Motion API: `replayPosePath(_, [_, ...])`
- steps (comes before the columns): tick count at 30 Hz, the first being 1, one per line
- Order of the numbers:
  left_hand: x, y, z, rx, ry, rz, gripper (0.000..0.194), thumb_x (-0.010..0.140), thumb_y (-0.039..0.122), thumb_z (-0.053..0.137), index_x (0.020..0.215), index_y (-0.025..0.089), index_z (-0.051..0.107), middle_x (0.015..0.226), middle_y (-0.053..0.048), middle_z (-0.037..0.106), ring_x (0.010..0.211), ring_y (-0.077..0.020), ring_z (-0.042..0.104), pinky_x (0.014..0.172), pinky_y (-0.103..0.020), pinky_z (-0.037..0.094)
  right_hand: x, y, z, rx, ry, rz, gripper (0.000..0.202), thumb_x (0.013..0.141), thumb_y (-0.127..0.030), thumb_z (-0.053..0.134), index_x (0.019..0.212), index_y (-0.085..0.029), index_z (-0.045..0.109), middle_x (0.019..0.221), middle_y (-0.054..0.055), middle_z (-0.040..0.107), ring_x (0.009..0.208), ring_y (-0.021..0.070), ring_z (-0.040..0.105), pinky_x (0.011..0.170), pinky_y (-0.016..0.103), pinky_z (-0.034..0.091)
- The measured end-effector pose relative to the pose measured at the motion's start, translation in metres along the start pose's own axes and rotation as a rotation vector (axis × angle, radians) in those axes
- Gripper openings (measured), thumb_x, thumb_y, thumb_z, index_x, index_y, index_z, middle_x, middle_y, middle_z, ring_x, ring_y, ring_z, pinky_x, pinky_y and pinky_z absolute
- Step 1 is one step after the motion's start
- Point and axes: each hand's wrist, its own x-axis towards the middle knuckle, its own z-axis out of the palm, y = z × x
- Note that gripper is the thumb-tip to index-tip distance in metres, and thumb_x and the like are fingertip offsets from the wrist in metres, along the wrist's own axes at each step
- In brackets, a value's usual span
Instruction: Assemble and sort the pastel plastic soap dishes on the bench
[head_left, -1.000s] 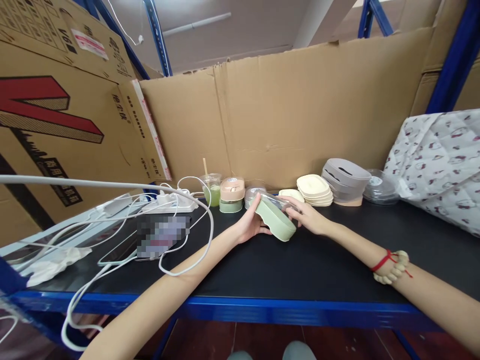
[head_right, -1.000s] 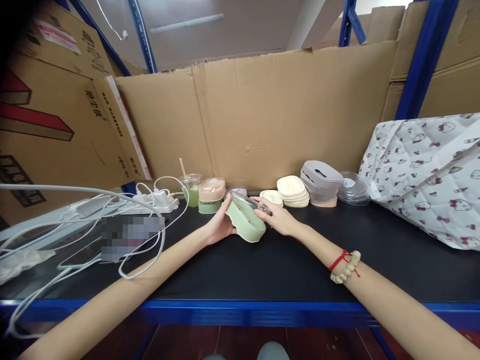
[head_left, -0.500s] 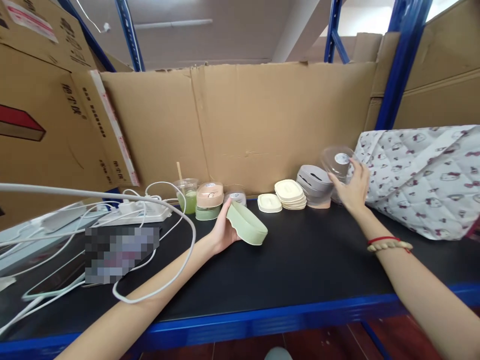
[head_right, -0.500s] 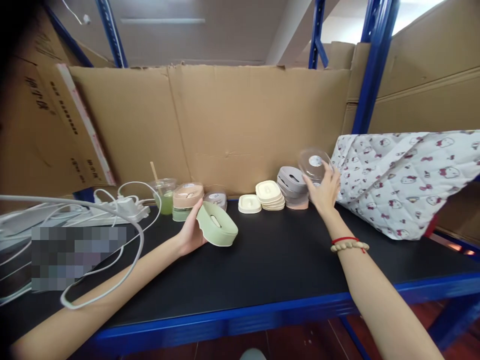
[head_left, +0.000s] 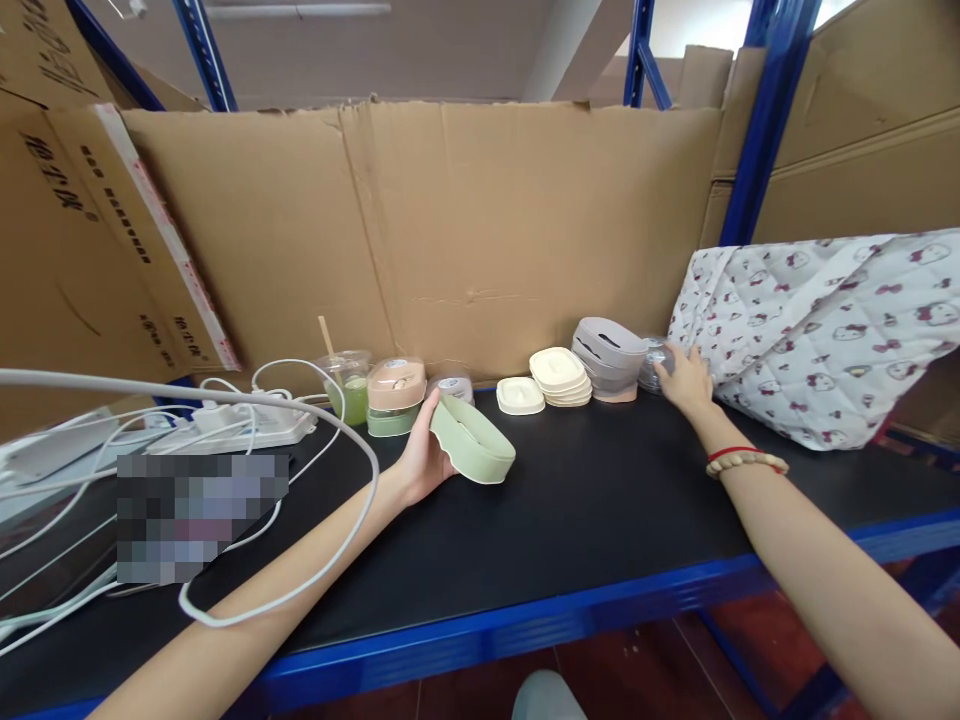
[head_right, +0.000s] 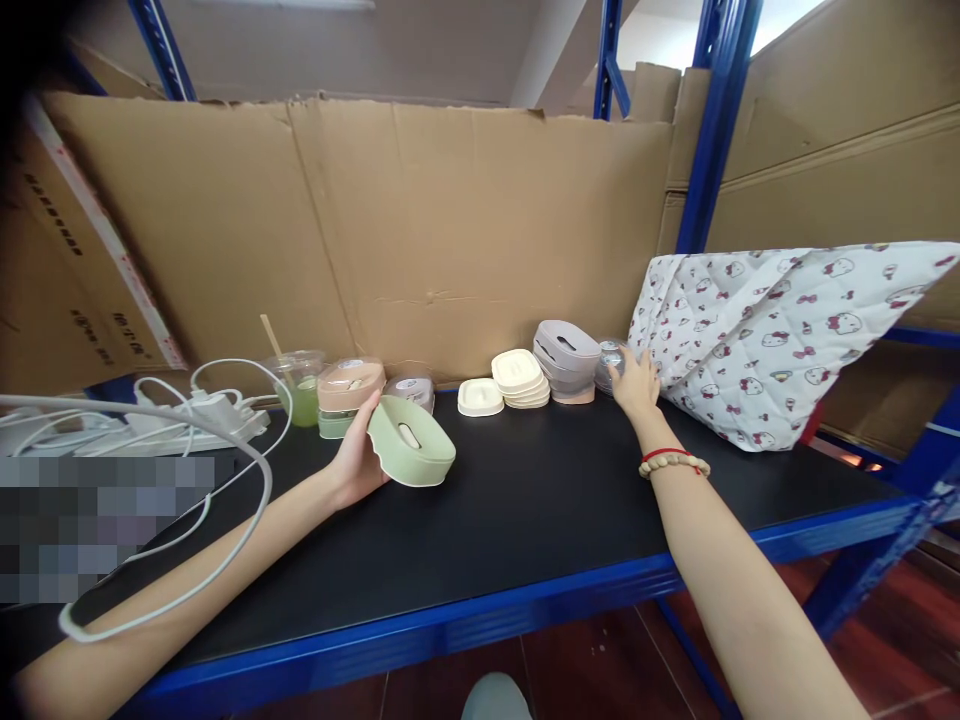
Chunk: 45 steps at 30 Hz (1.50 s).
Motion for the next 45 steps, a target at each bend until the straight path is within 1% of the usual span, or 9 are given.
replayPosePath(6, [0.005, -0.003, -0.003, 0.057, -0.062, 0.038, 0.045, 0.087, 0.058, 0.035, 0.088, 0.017, 0.054, 0.076, -0.005, 0.062, 0.078, -0.0196, 0.061, 0.070, -0.029, 0.048, -0.005, -0.017, -0.004, 0.096, 0.124, -0.006, 0.043, 0.076, -0.028, 0.044, 0.114, -0.012, 0.053, 0.125, 0.024, 0.040, 0.114, 0.0408, 0.038, 0.090, 0.063, 0.030])
replayPosePath(11, [0.008, -0.006, -0.006, 0.240, -0.211, 0.076, 0.057, 0.083, 0.067, 0.036, 0.097, 0.016, 0.055, 0.090, -0.010, 0.063, 0.092, -0.0246, 0.059, 0.073, -0.032, 0.048, -0.021, -0.065, -0.009, 0.407, 0.255, -0.318, 0.033, 0.079, -0.032, 0.040, 0.102, -0.014, 0.054, 0.106, 0.017, 0.051, 0.105, 0.0310, 0.047, 0.093, 0.053, 0.035])
replayPosePath(14, [0.010, -0.009, -0.009, 0.303, -0.238, 0.104, 0.057, 0.078, 0.069, 0.045, 0.095, 0.017, 0.055, 0.091, -0.010, 0.063, 0.090, -0.0241, 0.059, 0.068, -0.030, 0.049, -0.050, -0.101, -0.010, 0.614, -0.073, -0.548, 0.030, 0.083, -0.039, 0.041, 0.096, -0.017, 0.057, 0.098, 0.012, 0.057, 0.095, 0.0246, 0.053, 0.089, 0.044, 0.042])
replayPosePath(18, [0.012, -0.010, -0.010, 0.329, -0.268, 0.136, 0.053, 0.074, 0.065, 0.055, 0.095, 0.017, 0.056, 0.091, -0.009, 0.063, 0.079, -0.0198, 0.058, 0.057, -0.024, 0.046, -0.100, -0.132, -0.008, 0.625, -1.076, -0.744, 0.052, 0.080, -0.050, 0.053, 0.121, -0.019, 0.052, 0.112, 0.010, 0.055, 0.104, 0.0222, 0.053, 0.090, 0.038, 0.044])
replayPosePath(21, [0.010, -0.008, -0.008, 0.329, -0.237, 0.113, 0.052, 0.078, 0.064, 0.052, 0.095, 0.015, 0.058, 0.093, -0.011, 0.064, 0.080, -0.0191, 0.058, 0.055, -0.022, 0.045, -0.122, -0.138, -0.005, 0.531, -1.267, -0.731, 0.081, 0.069, -0.048, 0.069, 0.138, -0.019, 0.037, 0.129, 0.012, 0.046, 0.119, 0.0256, 0.043, 0.102, 0.041, 0.034])
replayPosePath(31, [0.008, -0.007, -0.006, 0.327, -0.223, 0.085, 0.071, 0.082, 0.073, 0.028, 0.103, 0.013, 0.059, 0.094, -0.013, 0.064, 0.083, -0.0207, 0.059, 0.051, -0.021, 0.042, -0.123, -0.135, -0.003, 0.653, -1.316, -0.594, 0.080, 0.074, -0.054, 0.063, 0.140, -0.020, 0.035, 0.135, 0.011, 0.040, 0.123, 0.0252, 0.039, 0.104, 0.041, 0.031])
replayPosePath(37, [0.014, -0.007, -0.012, 0.282, -0.259, 0.085, 0.072, 0.081, 0.074, 0.026, 0.109, 0.016, 0.057, 0.096, -0.013, 0.063, 0.081, -0.0211, 0.058, 0.056, -0.023, 0.042, -0.118, -0.131, 0.006, 0.839, -1.296, -0.492, 0.072, 0.077, -0.072, 0.043, 0.121, -0.016, 0.053, 0.118, 0.010, 0.056, 0.109, 0.0264, 0.051, 0.098, 0.043, 0.038])
replayPosePath(41, [0.016, -0.007, -0.011, 0.322, -0.248, 0.061, 0.075, 0.081, 0.075, 0.021, 0.105, 0.014, 0.058, 0.090, -0.012, 0.063, 0.082, -0.0224, 0.058, 0.057, -0.024, 0.041, -0.110, -0.130, 0.013, 0.877, -0.998, -0.443, 0.065, 0.078, -0.070, 0.038, 0.111, -0.016, 0.054, 0.102, 0.009, 0.061, 0.088, 0.0241, 0.059, 0.085, 0.042, 0.046])
replayPosePath(45, [0.013, -0.007, -0.009, 0.359, -0.246, 0.064, 0.076, 0.080, 0.077, 0.020, 0.096, 0.014, 0.059, 0.085, -0.011, 0.063, 0.084, -0.0228, 0.058, 0.059, -0.025, 0.042, -0.098, -0.126, 0.008, 0.683, -0.449, -0.514, 0.054, 0.070, -0.053, 0.062, 0.111, -0.020, 0.053, 0.115, 0.010, 0.053, 0.109, 0.0265, 0.050, 0.094, 0.042, 0.040])
